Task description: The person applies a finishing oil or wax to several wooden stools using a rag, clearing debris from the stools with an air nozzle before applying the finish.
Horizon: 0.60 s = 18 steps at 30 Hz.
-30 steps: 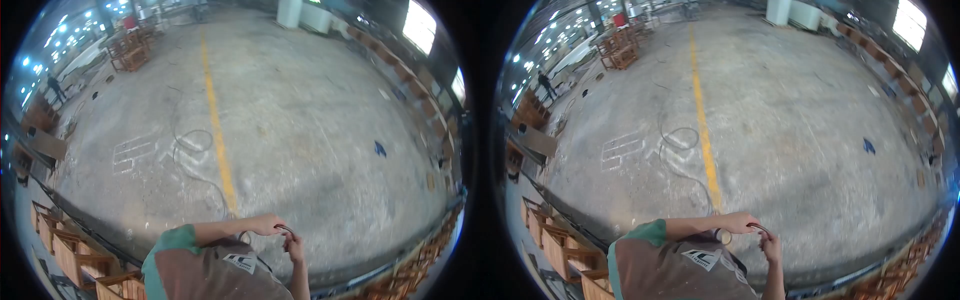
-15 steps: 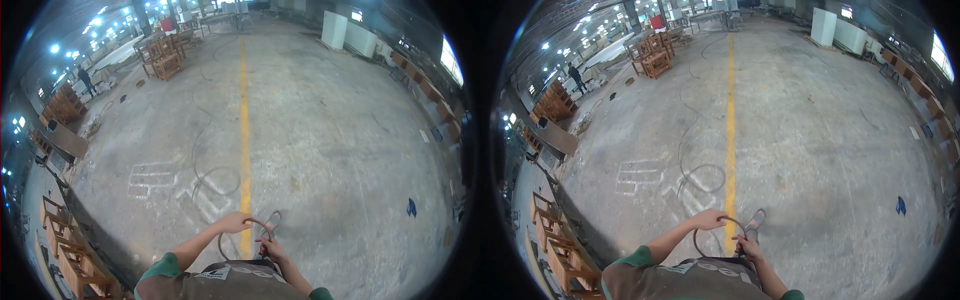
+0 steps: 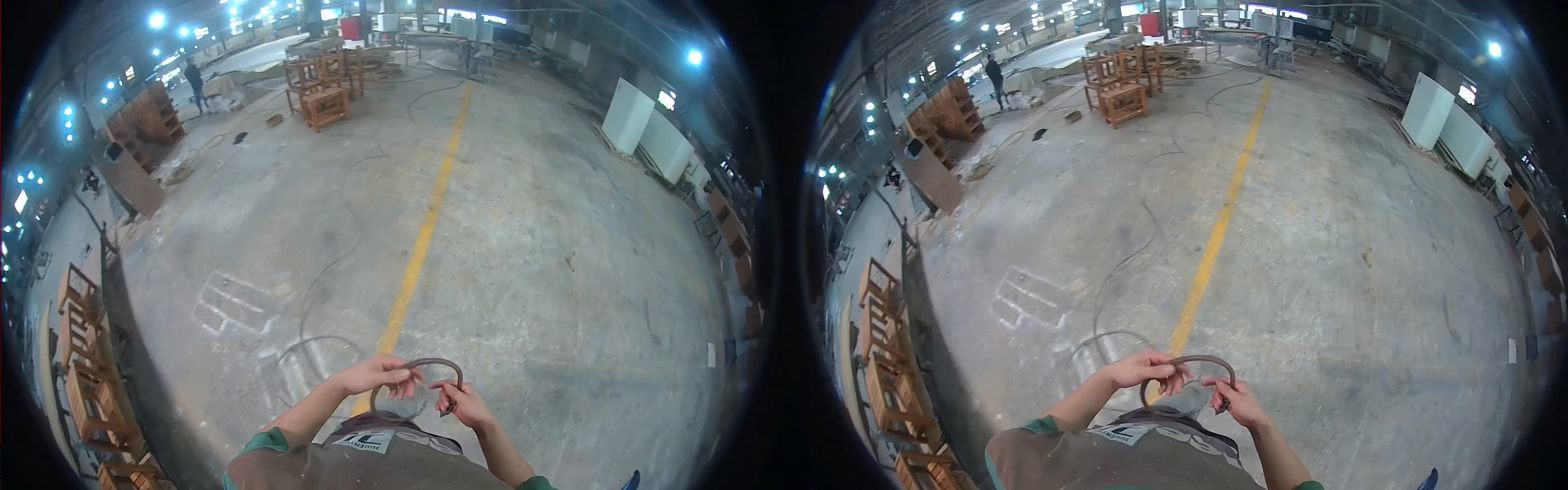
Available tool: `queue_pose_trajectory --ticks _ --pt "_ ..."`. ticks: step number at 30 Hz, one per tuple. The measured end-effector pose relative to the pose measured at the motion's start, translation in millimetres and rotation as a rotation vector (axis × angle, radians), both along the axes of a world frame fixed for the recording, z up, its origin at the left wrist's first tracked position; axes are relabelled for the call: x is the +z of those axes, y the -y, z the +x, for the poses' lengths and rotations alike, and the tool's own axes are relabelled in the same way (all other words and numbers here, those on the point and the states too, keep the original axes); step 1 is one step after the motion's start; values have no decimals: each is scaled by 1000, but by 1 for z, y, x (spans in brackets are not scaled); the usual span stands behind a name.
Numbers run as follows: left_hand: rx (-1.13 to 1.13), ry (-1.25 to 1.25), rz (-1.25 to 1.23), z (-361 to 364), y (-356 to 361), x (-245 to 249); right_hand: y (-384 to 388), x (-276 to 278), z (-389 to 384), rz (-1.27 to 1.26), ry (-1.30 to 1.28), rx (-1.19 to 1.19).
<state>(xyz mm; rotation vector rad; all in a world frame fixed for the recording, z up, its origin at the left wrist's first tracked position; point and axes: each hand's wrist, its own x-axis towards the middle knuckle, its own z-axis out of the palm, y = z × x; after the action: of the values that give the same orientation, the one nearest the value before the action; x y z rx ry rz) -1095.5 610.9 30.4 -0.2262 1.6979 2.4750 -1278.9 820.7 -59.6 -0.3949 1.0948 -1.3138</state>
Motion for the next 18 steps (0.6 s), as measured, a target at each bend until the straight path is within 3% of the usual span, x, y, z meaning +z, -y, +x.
queue_pose_trajectory --ticks 2,3,5,6,7,8,9,11,14,16,18 --pt "-100 -151 248 -63 36 -36 23 -1 -56 12 -38 25" --pt "-127 -168 248 -101 53 -56 33 0 -84 12 -57 1" --pt "6 109 272 -178 90 -76 56 -1 -135 11 -30 -47" --pt "-42 148 -78 -218 109 -72 68 -3 -162 -30 27 -90" --pt "-71 145 -80 -256 118 -87 76 -2 -186 -31 25 -119" --pt "-178 107 -427 -298 133 -111 89 5 -211 -38 36 -130" --pt "-281 56 -784 -342 150 -105 106 12 -238 -57 44 -141" --pt "-320 28 -611 -408 164 -80 134 37 -287 61 -201 -24" --pt "-559 30 -574 -504 183 -76 177 39 -351 -50 -226 -44" --pt "-684 38 -521 -566 200 -71 215 53 -402 -82 -429 -15" --pt "-827 325 -319 -622 221 -73 249 40 -455 -103 -472 -49"
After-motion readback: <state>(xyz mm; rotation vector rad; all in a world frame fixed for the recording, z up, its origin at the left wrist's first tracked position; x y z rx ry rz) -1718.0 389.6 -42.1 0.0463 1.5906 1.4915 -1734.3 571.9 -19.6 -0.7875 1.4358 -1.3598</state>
